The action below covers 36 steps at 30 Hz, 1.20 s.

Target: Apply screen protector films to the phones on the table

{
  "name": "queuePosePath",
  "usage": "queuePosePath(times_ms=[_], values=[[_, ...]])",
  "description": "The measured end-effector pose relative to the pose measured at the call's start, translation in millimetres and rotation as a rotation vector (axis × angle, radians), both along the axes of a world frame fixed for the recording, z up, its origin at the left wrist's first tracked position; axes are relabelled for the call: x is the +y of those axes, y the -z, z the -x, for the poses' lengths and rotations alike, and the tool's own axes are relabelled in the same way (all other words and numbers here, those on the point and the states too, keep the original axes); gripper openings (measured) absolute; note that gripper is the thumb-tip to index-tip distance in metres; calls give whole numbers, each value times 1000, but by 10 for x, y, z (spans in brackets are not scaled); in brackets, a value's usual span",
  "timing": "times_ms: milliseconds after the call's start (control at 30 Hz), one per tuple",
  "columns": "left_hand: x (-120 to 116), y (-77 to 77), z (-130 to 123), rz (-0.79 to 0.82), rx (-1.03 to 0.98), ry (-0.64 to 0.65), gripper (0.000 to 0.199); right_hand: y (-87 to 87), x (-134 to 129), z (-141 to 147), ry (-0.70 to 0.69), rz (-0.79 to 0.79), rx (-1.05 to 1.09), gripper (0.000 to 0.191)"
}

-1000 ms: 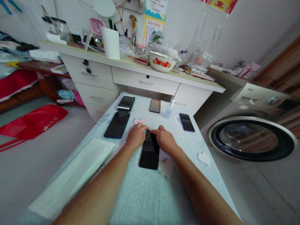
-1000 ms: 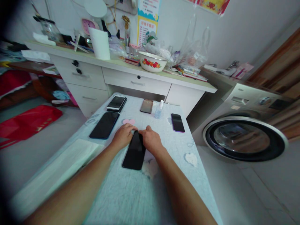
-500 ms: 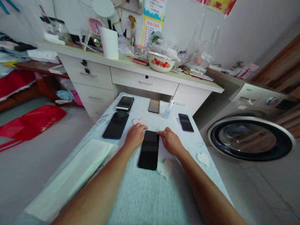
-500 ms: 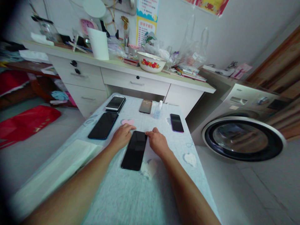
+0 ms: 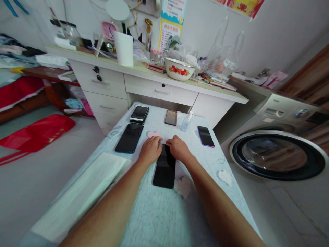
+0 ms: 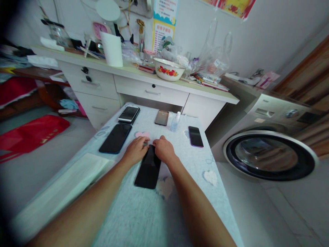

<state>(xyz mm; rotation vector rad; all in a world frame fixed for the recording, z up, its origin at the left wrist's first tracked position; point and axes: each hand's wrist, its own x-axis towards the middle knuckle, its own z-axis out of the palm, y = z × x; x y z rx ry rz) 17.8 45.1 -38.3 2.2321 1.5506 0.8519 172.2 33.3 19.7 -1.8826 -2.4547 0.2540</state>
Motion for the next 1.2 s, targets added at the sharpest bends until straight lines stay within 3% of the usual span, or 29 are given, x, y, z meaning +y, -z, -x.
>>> queuePosePath(times_ms=[433,900,1200], values=[[-24,-35,-8,14,5,-27,25,79,152,56,-77,-45,147,31],[-21,-6,-12,-6,5,-20,21,-19,136,-86,-23,40,21,29],[-38,-43,-11,5,20,-17,21,28,165,62,-24,34,36,30]])
